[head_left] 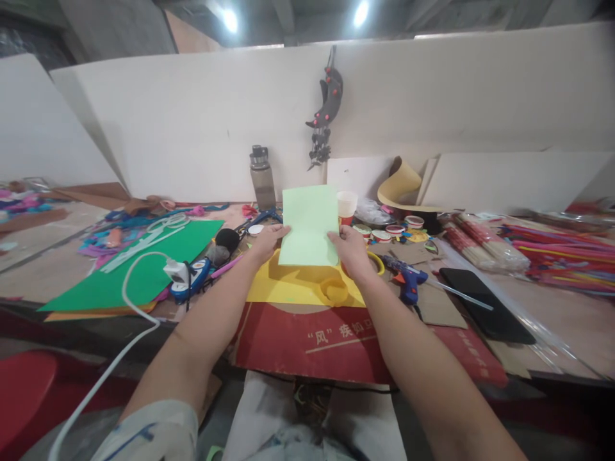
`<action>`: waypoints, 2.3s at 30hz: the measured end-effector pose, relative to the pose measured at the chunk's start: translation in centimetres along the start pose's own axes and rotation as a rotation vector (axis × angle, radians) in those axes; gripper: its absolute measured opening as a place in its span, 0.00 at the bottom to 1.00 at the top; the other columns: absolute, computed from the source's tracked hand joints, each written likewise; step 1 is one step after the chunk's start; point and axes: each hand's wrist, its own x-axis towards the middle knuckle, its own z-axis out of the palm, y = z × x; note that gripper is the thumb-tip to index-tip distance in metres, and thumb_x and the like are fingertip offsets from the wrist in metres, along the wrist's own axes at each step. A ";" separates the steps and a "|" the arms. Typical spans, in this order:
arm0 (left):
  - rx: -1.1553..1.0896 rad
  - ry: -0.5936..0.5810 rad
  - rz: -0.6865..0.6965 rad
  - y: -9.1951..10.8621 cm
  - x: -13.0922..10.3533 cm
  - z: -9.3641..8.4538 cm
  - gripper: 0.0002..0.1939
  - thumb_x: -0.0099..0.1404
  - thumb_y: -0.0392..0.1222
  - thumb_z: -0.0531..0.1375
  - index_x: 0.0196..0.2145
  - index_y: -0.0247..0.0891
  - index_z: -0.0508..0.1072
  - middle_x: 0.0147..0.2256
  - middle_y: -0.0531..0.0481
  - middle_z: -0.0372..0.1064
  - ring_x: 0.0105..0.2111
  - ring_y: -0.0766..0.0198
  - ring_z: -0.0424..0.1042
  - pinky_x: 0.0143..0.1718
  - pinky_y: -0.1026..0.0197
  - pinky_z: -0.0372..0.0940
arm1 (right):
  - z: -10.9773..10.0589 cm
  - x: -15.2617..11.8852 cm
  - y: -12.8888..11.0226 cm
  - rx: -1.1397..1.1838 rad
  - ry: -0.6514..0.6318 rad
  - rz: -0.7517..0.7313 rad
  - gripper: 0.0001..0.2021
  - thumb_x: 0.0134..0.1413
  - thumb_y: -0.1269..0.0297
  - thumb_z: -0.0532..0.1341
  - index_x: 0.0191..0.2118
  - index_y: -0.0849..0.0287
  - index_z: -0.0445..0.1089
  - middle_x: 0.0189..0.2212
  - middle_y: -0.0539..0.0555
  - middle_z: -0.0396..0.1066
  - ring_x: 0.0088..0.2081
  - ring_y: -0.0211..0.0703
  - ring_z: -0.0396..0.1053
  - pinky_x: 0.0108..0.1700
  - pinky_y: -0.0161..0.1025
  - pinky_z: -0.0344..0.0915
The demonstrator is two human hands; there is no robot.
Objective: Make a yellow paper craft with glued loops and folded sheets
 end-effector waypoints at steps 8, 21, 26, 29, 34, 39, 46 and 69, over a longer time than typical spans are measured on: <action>-0.046 -0.062 -0.003 -0.5 -0.5 0.1 0.24 0.47 0.50 0.73 0.37 0.30 0.78 0.33 0.43 0.78 0.28 0.65 0.74 0.35 0.62 0.68 | -0.3 0.0 0.8 -0.054 -0.003 -0.005 0.13 0.45 0.53 0.62 0.30 0.58 0.69 0.22 0.49 0.71 0.27 0.40 0.67 0.28 0.34 0.63; -0.012 -0.118 -0.062 -1.2 -0.1 -0.2 0.25 0.45 0.51 0.74 0.35 0.29 0.78 0.30 0.44 0.77 0.26 0.65 0.74 0.32 0.62 0.67 | -0.5 0.4 1.3 0.144 -0.156 0.108 0.12 0.41 0.56 0.67 0.30 0.58 0.70 0.19 0.48 0.69 0.21 0.38 0.65 0.26 0.36 0.64; -0.069 -0.071 -0.078 -0.7 -0.1 0.3 0.20 0.48 0.47 0.73 0.34 0.29 0.78 0.29 0.45 0.77 0.25 0.64 0.74 0.32 0.61 0.68 | -0.5 0.2 1.5 0.129 -0.148 0.092 0.14 0.40 0.53 0.67 0.29 0.58 0.70 0.17 0.47 0.66 0.20 0.37 0.63 0.22 0.34 0.59; -0.083 -0.050 -0.067 -0.7 0.0 0.3 0.19 0.50 0.47 0.72 0.34 0.29 0.77 0.29 0.44 0.77 0.24 0.64 0.74 0.32 0.61 0.67 | -0.4 -0.1 1.2 0.136 -0.150 0.085 0.16 0.39 0.52 0.67 0.29 0.59 0.69 0.16 0.46 0.65 0.17 0.34 0.58 0.19 0.33 0.54; -0.052 -0.022 -0.053 -1.1 0.2 0.2 0.20 0.49 0.49 0.73 0.32 0.30 0.77 0.27 0.46 0.76 0.22 0.65 0.71 0.30 0.62 0.66 | -0.3 -0.5 0.3 0.085 -0.108 0.086 0.15 0.38 0.52 0.66 0.26 0.60 0.68 0.14 0.46 0.64 0.14 0.31 0.54 0.16 0.32 0.50; -0.100 0.039 -0.024 -1.1 0.0 0.3 0.20 0.49 0.50 0.72 0.33 0.31 0.77 0.27 0.47 0.76 0.25 0.65 0.72 0.31 0.61 0.66 | -0.4 -0.7 -0.1 0.043 -0.107 0.124 0.14 0.40 0.52 0.65 0.25 0.59 0.68 0.13 0.46 0.63 0.13 0.31 0.54 0.15 0.32 0.49; 0.021 0.187 0.075 -1.2 0.1 0.8 0.16 0.56 0.52 0.67 0.30 0.35 0.74 0.23 0.53 0.71 0.20 0.69 0.66 0.25 0.65 0.59 | -0.1 -0.7 0.5 -0.034 -0.093 0.086 0.16 0.44 0.50 0.63 0.22 0.57 0.65 0.10 0.46 0.60 0.13 0.33 0.57 0.16 0.31 0.53; -0.210 0.049 0.057 -0.8 0.0 1.2 0.20 0.54 0.52 0.69 0.33 0.31 0.76 0.30 0.45 0.77 0.26 0.65 0.73 0.34 0.62 0.67 | 0.3 -0.5 2.1 0.183 -0.058 0.055 0.22 0.37 0.53 0.71 0.38 0.60 0.75 0.31 0.53 0.78 0.29 0.43 0.72 0.32 0.39 0.67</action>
